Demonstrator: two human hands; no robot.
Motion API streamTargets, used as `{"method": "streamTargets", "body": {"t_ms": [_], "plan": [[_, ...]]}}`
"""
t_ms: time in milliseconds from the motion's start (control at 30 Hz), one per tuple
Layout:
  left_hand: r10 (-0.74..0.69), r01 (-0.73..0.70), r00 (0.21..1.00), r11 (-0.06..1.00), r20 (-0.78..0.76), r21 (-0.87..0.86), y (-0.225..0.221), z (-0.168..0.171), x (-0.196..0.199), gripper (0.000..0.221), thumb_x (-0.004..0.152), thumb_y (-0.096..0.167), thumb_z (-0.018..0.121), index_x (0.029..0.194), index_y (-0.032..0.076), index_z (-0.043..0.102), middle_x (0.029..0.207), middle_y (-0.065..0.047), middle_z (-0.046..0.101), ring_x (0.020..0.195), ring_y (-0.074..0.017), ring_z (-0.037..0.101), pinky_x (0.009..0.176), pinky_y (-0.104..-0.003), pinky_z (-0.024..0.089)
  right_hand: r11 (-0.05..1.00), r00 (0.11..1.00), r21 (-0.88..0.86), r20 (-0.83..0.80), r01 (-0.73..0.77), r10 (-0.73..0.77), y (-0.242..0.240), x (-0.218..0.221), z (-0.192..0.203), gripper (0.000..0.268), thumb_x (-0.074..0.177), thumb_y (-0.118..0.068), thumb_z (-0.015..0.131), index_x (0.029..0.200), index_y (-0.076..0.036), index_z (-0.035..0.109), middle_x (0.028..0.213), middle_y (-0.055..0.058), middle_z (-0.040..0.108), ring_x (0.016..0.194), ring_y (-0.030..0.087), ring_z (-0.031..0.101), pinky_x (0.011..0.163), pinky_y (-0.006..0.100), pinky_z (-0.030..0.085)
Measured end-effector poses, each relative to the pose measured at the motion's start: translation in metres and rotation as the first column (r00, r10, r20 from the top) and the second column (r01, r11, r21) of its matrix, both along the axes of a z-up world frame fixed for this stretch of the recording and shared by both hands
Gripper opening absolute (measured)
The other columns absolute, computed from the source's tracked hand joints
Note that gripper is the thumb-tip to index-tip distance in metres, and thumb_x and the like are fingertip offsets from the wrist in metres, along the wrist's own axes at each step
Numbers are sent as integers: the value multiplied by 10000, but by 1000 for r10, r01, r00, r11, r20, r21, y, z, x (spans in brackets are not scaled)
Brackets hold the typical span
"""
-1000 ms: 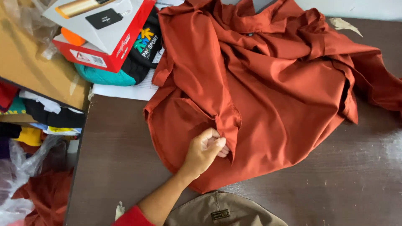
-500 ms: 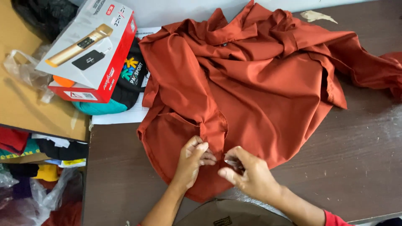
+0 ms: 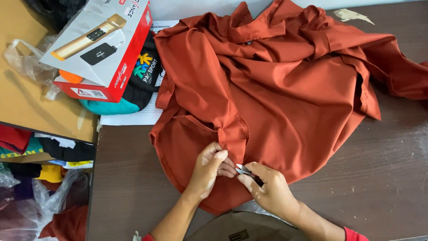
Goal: Trimming excess threads from a brown garment using thread snips on a workbench.
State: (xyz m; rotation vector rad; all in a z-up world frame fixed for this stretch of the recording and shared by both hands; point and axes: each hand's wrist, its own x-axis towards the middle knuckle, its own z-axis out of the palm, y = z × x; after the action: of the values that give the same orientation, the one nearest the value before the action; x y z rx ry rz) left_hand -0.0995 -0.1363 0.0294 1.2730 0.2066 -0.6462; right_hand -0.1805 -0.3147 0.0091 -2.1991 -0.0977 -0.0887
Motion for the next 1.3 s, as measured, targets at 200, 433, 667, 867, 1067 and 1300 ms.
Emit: {"method": "streamTargets", "body": {"t_ms": [200, 433, 667, 867, 1067, 1300], "plan": [[-9, 9, 1000, 999, 4, -35, 0, -2, 0, 123, 944, 171, 566, 882, 63, 565, 716, -195, 701, 595, -247, 711, 563, -293, 592, 994, 997, 111, -75, -19, 27, 2, 4, 11, 168, 912, -243, 737, 984, -92, 727, 799, -34, 738, 678, 115, 600, 668, 273, 521], [-29, 30, 999, 999, 21, -30, 1, -7, -2, 140, 954, 183, 578, 881, 67, 551, 688, -194, 686, 617, -259, 721, 581, -314, 610, 980, 997, 197, -77, 11, 4, -4, 2, 12, 197, 942, -201, 723, 814, -66, 659, 700, -29, 553, 661, 117, 452, 630, 269, 434], [-6, 10, 997, 999, 77, -54, 1, -13, -2, 128, 941, 150, 553, 832, 83, 538, 694, -79, 579, 643, -221, 703, 647, -336, 639, 983, 950, -13, -253, 186, -183, -22, 28, 23, 245, 870, -248, 787, 1111, -220, 758, 634, -32, 530, 596, 80, 489, 659, 221, 460], [58, -43, 992, 991, 115, -127, 2, -14, -4, 136, 919, 130, 556, 791, 146, 513, 760, 19, 544, 735, -107, 556, 761, -306, 558, 897, 958, -413, -161, 154, -239, -30, 39, -12, 288, 997, -481, 550, 919, -210, 610, 883, 7, 741, 842, 307, 710, 675, 465, 528], [60, -47, 994, 991, 94, -128, 0, -22, -2, 91, 916, 118, 544, 828, 102, 558, 791, -44, 655, 739, -160, 637, 745, -333, 567, 161, 824, 884, 324, -439, 464, -90, 0, 61, 520, 1026, -325, 702, 607, -28, 619, 423, 42, 494, 291, 197, 310, 307, 352, 244], [29, -11, 992, 990, 125, -142, 3, -25, -4, 137, 946, 124, 577, 819, 126, 526, 769, -1, 564, 710, -144, 645, 729, -307, 585, 938, 976, 270, 102, -215, 195, -28, 26, 48, 223, 863, -118, 797, 1083, -89, 777, 824, 8, 669, 692, 91, 580, 645, 228, 451]]}}
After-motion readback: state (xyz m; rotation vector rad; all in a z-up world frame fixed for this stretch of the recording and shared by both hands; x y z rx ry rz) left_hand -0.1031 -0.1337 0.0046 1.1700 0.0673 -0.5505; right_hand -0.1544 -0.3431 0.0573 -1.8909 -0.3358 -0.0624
